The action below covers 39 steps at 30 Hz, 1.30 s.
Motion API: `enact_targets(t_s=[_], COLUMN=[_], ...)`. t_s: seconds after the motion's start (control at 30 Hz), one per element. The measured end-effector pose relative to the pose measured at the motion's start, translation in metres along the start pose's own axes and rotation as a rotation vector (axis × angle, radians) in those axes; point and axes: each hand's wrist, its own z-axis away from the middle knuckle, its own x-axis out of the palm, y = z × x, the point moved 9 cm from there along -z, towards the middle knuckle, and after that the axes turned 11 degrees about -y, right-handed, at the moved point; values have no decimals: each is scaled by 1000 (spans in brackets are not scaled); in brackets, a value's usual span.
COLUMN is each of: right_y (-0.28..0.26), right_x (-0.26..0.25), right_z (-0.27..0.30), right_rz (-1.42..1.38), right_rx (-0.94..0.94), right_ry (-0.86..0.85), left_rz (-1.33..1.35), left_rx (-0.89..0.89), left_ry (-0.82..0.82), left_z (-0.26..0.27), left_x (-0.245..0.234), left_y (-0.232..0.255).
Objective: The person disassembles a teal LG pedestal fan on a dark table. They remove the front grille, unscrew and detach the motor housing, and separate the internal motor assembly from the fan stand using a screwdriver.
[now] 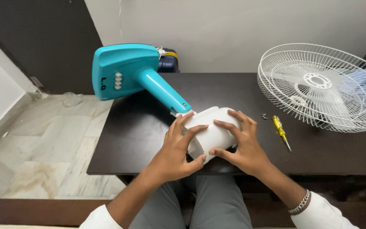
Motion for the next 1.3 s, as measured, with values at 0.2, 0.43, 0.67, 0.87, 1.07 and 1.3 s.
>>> enact_targets(t_s=[0.2, 0.43, 0.67, 0.87, 1.07, 1.3], right_y=[-16, -34, -42, -52, -52, -57], right_x=[2, 2, 10, 23, 26, 22], right_z=[4, 7, 7, 7, 7, 8], right_rz=[36, 124, 198, 223, 189, 203], right_rx=[-10, -9, -3, -125, -220, -253], right_ry=[49, 81, 70, 75, 61, 84], left_rz=[63, -5, 19, -118, 19, -91], left_rx=[-109, -302, -404, -366, -511, -384], left_ry=[27, 31, -40, -1, -25, 42], left_z=[14, 22, 30, 30, 34, 39], left_x=[-5, -7, -7, -5, -3, -23], left_y=[5, 18, 22, 30, 22, 14])
